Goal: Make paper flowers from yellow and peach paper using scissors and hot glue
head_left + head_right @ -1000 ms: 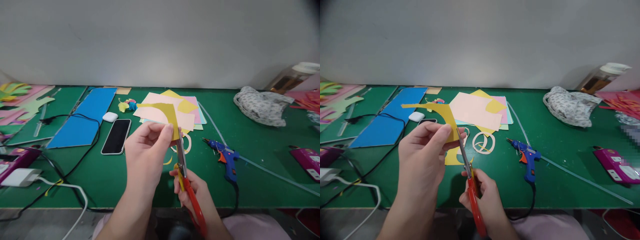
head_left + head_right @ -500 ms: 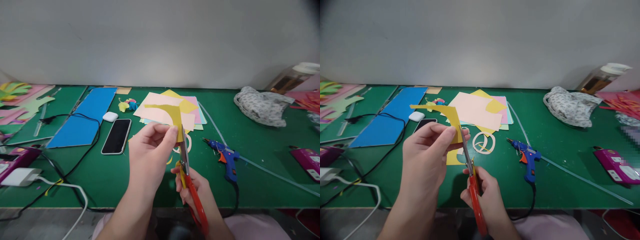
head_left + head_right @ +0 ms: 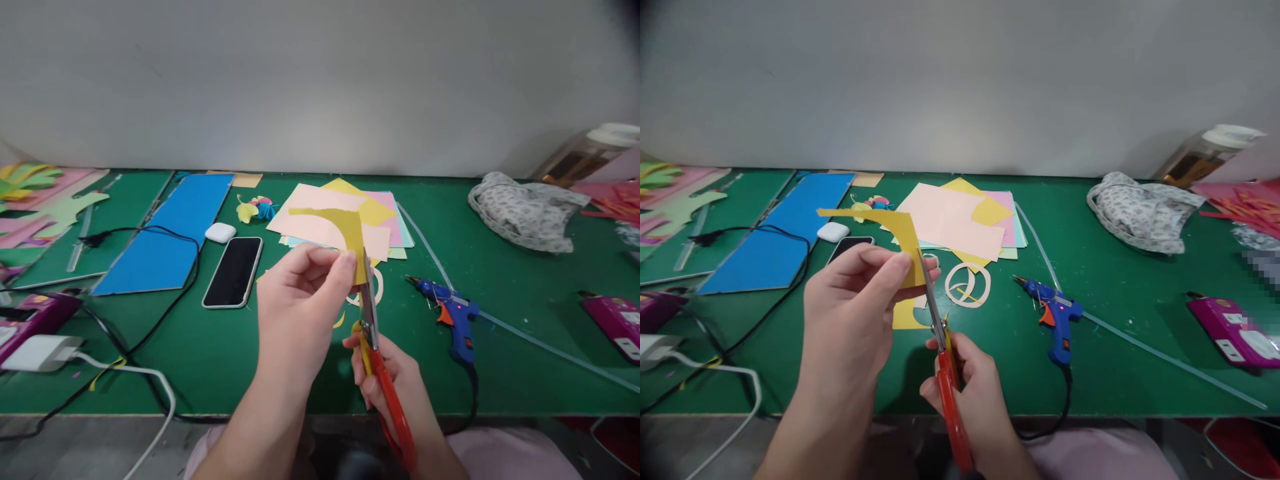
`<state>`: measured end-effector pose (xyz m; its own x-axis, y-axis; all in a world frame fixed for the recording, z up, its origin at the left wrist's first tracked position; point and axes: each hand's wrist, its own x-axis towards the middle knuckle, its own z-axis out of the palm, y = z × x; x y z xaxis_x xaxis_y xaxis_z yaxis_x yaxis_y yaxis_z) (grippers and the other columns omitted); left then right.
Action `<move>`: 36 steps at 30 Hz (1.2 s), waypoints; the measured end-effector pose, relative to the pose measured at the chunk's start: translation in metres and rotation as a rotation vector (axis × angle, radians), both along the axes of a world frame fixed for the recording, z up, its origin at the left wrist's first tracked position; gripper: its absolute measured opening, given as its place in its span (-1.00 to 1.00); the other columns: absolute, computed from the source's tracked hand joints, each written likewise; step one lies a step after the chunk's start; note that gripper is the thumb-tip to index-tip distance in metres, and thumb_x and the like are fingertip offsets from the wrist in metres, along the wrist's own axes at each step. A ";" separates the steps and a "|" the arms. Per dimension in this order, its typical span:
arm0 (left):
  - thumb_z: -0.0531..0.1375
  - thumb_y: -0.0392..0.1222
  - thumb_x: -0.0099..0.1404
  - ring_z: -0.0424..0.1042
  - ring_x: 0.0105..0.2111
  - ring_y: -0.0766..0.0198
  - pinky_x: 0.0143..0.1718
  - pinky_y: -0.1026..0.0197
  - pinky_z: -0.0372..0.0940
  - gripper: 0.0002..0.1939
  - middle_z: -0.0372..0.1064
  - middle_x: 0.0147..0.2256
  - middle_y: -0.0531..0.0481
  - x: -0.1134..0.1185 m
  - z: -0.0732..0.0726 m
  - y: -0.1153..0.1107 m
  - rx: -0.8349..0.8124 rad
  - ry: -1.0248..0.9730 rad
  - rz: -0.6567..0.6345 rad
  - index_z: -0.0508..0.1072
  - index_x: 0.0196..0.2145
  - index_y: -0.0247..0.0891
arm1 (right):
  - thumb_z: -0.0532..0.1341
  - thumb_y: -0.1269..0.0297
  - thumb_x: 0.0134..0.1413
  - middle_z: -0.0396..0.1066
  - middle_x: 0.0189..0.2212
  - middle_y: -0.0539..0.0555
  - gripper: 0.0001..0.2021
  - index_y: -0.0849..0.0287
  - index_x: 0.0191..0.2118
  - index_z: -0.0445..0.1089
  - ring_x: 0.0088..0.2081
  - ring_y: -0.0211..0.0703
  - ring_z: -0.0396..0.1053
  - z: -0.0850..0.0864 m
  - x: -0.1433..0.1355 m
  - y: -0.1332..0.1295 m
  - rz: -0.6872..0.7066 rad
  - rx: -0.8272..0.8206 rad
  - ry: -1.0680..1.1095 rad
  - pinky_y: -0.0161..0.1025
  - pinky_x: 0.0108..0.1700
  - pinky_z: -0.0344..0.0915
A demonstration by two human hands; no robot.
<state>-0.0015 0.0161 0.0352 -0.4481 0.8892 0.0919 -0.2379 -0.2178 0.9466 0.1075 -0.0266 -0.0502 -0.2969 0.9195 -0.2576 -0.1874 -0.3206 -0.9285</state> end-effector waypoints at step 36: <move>0.26 -0.26 0.06 0.47 -0.55 0.29 -0.53 0.29 0.41 -0.84 0.38 -0.61 0.10 0.002 0.003 0.001 -0.018 -0.007 -0.006 0.35 -0.59 -0.28 | 0.28 -0.28 -0.41 0.10 -0.64 -0.14 -0.36 0.23 -0.34 0.36 -0.67 -0.48 -0.08 0.004 -0.001 0.000 -0.022 -0.043 -0.035 -0.43 -0.66 -0.12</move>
